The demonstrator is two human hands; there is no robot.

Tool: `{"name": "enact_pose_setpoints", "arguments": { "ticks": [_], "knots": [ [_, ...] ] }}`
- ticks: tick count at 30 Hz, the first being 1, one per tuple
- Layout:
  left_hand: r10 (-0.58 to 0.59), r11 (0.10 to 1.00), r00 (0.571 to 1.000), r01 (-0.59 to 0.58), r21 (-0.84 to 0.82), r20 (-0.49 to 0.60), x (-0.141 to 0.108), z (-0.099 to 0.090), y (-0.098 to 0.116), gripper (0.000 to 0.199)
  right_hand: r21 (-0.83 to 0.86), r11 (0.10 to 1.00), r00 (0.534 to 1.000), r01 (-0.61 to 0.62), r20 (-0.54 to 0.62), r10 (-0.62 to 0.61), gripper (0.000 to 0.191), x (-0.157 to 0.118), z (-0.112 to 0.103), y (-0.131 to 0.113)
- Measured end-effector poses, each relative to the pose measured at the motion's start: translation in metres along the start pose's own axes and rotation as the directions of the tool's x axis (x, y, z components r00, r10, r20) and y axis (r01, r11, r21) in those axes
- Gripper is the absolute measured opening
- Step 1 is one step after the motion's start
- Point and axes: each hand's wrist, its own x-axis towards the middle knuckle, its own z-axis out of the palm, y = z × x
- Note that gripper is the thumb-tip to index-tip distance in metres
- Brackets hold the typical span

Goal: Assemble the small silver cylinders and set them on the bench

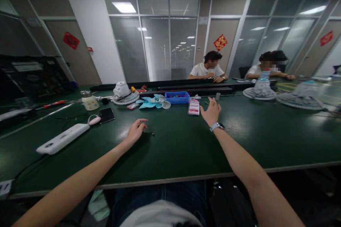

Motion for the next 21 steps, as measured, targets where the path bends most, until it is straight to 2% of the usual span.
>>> {"name": "enact_pose_setpoints", "arguments": {
  "ticks": [2,3,4,6,8,9,11,14,17,19,21],
  "knots": [
    [0.015,1.000,1.000,-0.015,-0.021,-0.008,0.000,0.000,-0.001,0.035,0.148,0.970,0.968,0.195,0.128,-0.214,0.051,-0.020,-0.005,-0.044],
    [0.028,0.999,1.000,-0.028,-0.031,-0.010,0.000,0.000,-0.002,0.034,0.252,0.929,0.918,0.270,0.223,-0.328,0.046,-0.033,-0.007,-0.067],
    [0.043,0.998,0.999,-0.043,-0.039,-0.010,0.000,0.000,-0.002,0.033,0.350,0.880,0.845,0.322,0.314,-0.434,0.044,-0.047,-0.009,-0.088],
    [0.074,0.996,0.997,-0.074,-0.052,-0.009,0.000,0.000,-0.001,0.031,0.512,0.771,0.632,0.380,0.465,-0.620,0.046,-0.076,-0.013,-0.124],
    [0.096,0.994,0.995,-0.097,-0.057,-0.011,0.000,-0.001,0.000,0.028,0.594,0.715,0.448,0.370,0.560,-0.697,0.049,-0.099,-0.016,-0.149],
    [0.106,0.993,0.994,-0.107,-0.055,-0.015,0.000,-0.001,0.001,0.027,0.612,0.704,0.381,0.361,0.592,-0.710,0.050,-0.106,-0.017,-0.156],
    [0.122,0.991,0.992,-0.123,-0.047,-0.023,-0.001,-0.001,0.003,0.025,0.625,0.697,0.303,0.352,0.629,-0.716,0.049,-0.114,-0.019,-0.163],
    [0.130,0.991,0.991,-0.131,-0.032,-0.027,-0.001,-0.001,0.005,0.023,0.628,0.687,0.278,0.365,0.631,-0.724,0.046,-0.114,-0.018,-0.161],
    [0.130,0.991,0.991,-0.130,-0.028,-0.021,-0.002,-0.001,0.006,0.023,0.637,0.668,0.323,0.385,0.585,-0.744,0.040,-0.111,-0.015,-0.158],
    [0.130,0.991,0.991,-0.131,-0.025,-0.019,-0.002,-0.001,0.005,0.024,0.641,0.661,0.405,0.391,0.525,-0.749,0.034,-0.109,-0.014,-0.156],
    [0.133,0.991,0.991,-0.133,-0.023,-0.015,-0.002,-0.001,0.005,0.025,0.633,0.677,0.539,0.377,0.444,-0.716,0.027,-0.105,-0.013,-0.153]
  ]
}}
